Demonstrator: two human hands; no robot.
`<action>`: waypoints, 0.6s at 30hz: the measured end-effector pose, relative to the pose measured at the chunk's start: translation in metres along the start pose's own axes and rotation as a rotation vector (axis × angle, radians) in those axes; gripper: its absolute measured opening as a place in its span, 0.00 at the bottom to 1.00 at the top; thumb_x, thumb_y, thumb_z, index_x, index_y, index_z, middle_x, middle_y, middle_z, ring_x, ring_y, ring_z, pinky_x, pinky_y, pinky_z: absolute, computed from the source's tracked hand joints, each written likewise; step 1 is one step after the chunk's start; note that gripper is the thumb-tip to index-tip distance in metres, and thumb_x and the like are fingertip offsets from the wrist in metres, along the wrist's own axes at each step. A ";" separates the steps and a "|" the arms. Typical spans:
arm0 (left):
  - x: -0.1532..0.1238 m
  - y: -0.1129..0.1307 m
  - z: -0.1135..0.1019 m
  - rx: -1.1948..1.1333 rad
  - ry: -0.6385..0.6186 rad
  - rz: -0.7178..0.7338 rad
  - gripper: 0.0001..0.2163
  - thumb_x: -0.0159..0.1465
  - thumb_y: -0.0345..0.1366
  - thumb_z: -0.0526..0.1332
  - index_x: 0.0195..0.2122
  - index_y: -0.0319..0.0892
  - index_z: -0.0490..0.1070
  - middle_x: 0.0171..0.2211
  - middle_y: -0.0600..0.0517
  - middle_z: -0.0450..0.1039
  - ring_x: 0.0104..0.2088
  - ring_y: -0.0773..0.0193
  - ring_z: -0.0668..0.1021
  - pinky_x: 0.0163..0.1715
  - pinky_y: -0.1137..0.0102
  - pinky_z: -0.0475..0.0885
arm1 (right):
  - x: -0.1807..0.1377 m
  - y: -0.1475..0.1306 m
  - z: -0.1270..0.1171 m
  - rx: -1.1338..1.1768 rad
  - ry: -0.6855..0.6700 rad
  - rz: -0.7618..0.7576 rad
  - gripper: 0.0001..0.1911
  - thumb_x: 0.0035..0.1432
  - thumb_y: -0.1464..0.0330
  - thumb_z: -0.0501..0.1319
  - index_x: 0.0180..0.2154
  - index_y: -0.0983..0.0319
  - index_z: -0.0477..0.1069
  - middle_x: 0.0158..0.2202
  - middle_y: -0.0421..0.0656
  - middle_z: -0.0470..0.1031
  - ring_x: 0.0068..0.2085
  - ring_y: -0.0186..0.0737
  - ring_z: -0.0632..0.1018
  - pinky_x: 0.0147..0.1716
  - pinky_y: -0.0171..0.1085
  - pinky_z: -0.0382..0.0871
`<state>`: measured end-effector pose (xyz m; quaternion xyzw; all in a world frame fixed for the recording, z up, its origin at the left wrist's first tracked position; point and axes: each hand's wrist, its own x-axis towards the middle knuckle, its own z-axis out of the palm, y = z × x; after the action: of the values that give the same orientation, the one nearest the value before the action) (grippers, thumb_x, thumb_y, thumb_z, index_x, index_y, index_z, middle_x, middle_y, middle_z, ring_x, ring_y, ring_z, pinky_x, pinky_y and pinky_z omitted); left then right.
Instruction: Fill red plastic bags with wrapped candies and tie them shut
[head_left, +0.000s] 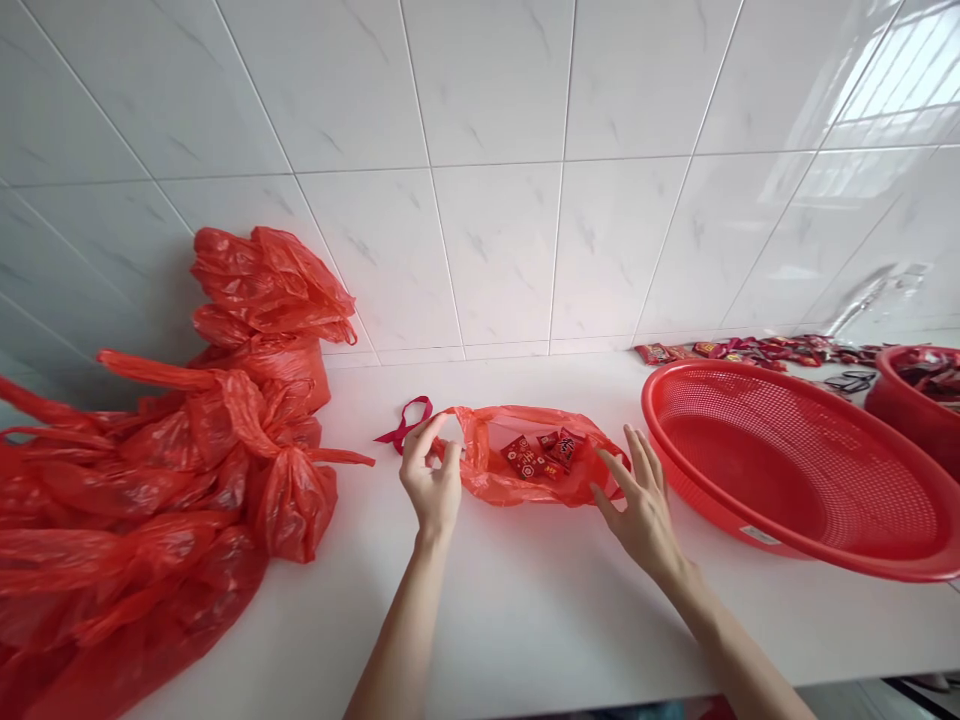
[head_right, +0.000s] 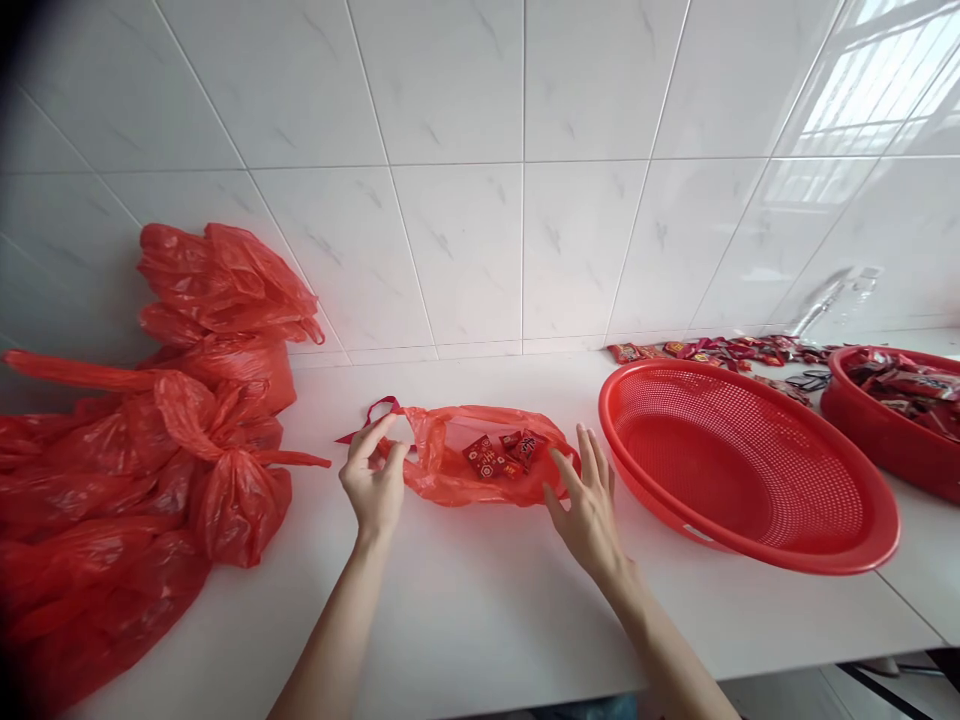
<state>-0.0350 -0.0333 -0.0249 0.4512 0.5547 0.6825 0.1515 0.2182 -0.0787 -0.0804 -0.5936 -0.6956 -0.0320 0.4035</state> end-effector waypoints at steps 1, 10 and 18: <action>0.001 0.000 -0.001 -0.006 0.004 -0.003 0.15 0.54 0.34 0.61 0.43 0.44 0.81 0.44 0.48 0.77 0.33 0.65 0.74 0.29 0.71 0.69 | 0.000 0.000 0.000 0.036 -0.035 0.062 0.21 0.62 0.65 0.60 0.56 0.58 0.71 0.68 0.57 0.61 0.64 0.63 0.69 0.53 0.60 0.71; 0.018 0.012 -0.005 -0.095 -0.068 0.005 0.13 0.53 0.34 0.64 0.39 0.44 0.82 0.41 0.49 0.79 0.35 0.64 0.77 0.33 0.70 0.73 | 0.076 -0.025 -0.064 0.573 -0.130 0.276 0.09 0.51 0.66 0.64 0.35 0.62 0.79 0.21 0.39 0.76 0.23 0.38 0.78 0.25 0.37 0.75; 0.066 0.070 -0.003 -0.246 -0.221 0.030 0.10 0.51 0.34 0.67 0.34 0.41 0.82 0.33 0.50 0.79 0.38 0.61 0.80 0.40 0.67 0.76 | 0.135 -0.062 -0.112 0.734 -0.010 0.134 0.04 0.52 0.68 0.69 0.32 0.62 0.80 0.24 0.40 0.78 0.26 0.37 0.79 0.29 0.39 0.78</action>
<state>-0.0534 -0.0119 0.0672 0.5098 0.4400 0.6937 0.2557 0.2283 -0.0477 0.1022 -0.4536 -0.6224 0.2492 0.5872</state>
